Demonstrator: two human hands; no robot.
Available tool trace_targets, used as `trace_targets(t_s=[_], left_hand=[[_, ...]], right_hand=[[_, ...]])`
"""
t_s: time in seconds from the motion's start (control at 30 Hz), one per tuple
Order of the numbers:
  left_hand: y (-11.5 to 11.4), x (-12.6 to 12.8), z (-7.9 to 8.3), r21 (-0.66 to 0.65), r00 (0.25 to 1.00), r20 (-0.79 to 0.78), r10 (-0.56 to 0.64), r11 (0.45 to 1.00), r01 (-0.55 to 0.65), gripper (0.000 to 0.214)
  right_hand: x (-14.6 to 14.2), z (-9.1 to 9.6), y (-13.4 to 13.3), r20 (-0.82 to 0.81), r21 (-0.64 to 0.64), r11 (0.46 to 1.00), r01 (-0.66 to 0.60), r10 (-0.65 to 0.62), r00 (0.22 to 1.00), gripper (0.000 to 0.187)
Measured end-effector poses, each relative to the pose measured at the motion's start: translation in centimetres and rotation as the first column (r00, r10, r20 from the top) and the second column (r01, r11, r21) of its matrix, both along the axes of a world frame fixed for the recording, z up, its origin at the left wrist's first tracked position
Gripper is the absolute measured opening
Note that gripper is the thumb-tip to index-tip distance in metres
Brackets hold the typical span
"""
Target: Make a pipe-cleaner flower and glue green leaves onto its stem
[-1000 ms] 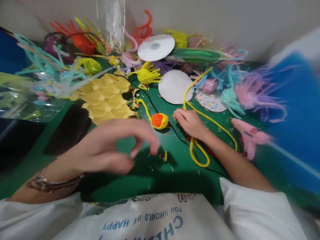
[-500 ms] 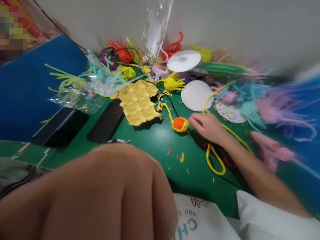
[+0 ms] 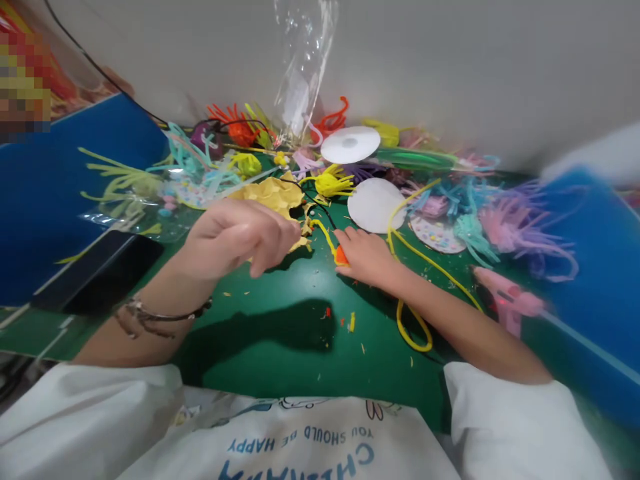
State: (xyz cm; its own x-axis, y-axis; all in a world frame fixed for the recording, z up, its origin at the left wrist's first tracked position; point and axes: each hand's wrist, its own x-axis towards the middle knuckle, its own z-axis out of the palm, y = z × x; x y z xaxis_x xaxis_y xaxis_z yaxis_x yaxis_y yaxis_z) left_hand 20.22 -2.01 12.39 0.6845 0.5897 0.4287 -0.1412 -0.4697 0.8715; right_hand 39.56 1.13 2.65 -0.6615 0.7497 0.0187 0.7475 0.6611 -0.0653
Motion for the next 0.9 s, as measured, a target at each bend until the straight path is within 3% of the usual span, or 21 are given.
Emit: trace_targets(t_s=[0.1,0.17,0.27,0.37,0.47,0.53,0.57,0.63,0.7,0.73,0.8,0.9], left_hand=[[0.5,-1.3,-1.1,-0.087,0.977,-0.153,0.149,0.983,-0.163,0.052],[0.8,-2.0,-2.1,-0.143,0.945,-0.302,0.129,0.974,-0.178,0.047],[1.4,-2.3,-3.7,-0.183,0.83,-0.558,0.025,0.971,-0.152,0.038],[2.0,-1.2,-5.6,-0.108,0.78,-0.619,0.086,0.975,-0.192,0.039],[2.6,0.5,-7.2,-0.213,0.863,-0.498,0.085,0.953,-0.217,0.048],[2.9,1.7,-8.2,-0.397,0.942,-0.335,0.031,0.902,-0.171,0.049],[3.1,2.2,-8.7,-0.518,0.975,-0.223,0.004,0.846,-0.122,0.051],[3.4,3.1,-9.7,-0.732,0.999,0.024,-0.031,0.68,0.038,0.056],[3.6,3.7,-10.5,-0.82,0.977,0.202,-0.075,0.532,0.21,0.052],[3.6,3.9,-10.8,-0.833,0.962,0.257,-0.093,0.483,0.269,0.049],[3.6,4.2,-11.2,-0.841,0.947,0.309,-0.087,0.439,0.314,0.044],[3.3,4.3,-11.7,-0.855,0.951,0.305,0.046,0.453,0.253,0.037]], right_hand=[[0.5,0.6,0.4,0.1,-0.076,0.994,0.077,-0.07,0.993,0.038],[1.2,1.3,0.7,0.053,-0.111,0.988,0.107,-0.102,0.993,0.032],[2.5,2.0,0.8,-0.199,-0.115,0.987,0.11,-0.131,0.971,0.034],[3.0,2.1,0.5,-0.459,-0.096,0.995,0.04,-0.08,0.885,0.038],[2.7,1.7,-0.1,-0.593,-0.099,0.991,-0.087,0.012,0.805,0.035],[2.5,1.5,-0.4,-0.658,-0.075,0.986,-0.146,0.061,0.751,0.033],[2.4,1.5,-0.5,-0.689,-0.056,0.985,-0.166,0.082,0.721,0.033],[2.4,1.6,-0.6,-0.732,-0.019,0.978,-0.206,0.127,0.669,0.034],[2.5,1.7,-0.5,-0.747,0.002,0.968,-0.25,0.168,0.643,0.035],[2.5,1.7,-0.4,-0.746,0.011,0.964,-0.264,0.184,0.64,0.036],[2.6,1.7,-0.3,-0.74,0.028,0.961,-0.275,0.205,0.641,0.037],[2.6,1.4,-0.2,-0.717,0.059,0.966,-0.253,0.217,0.662,0.035]])
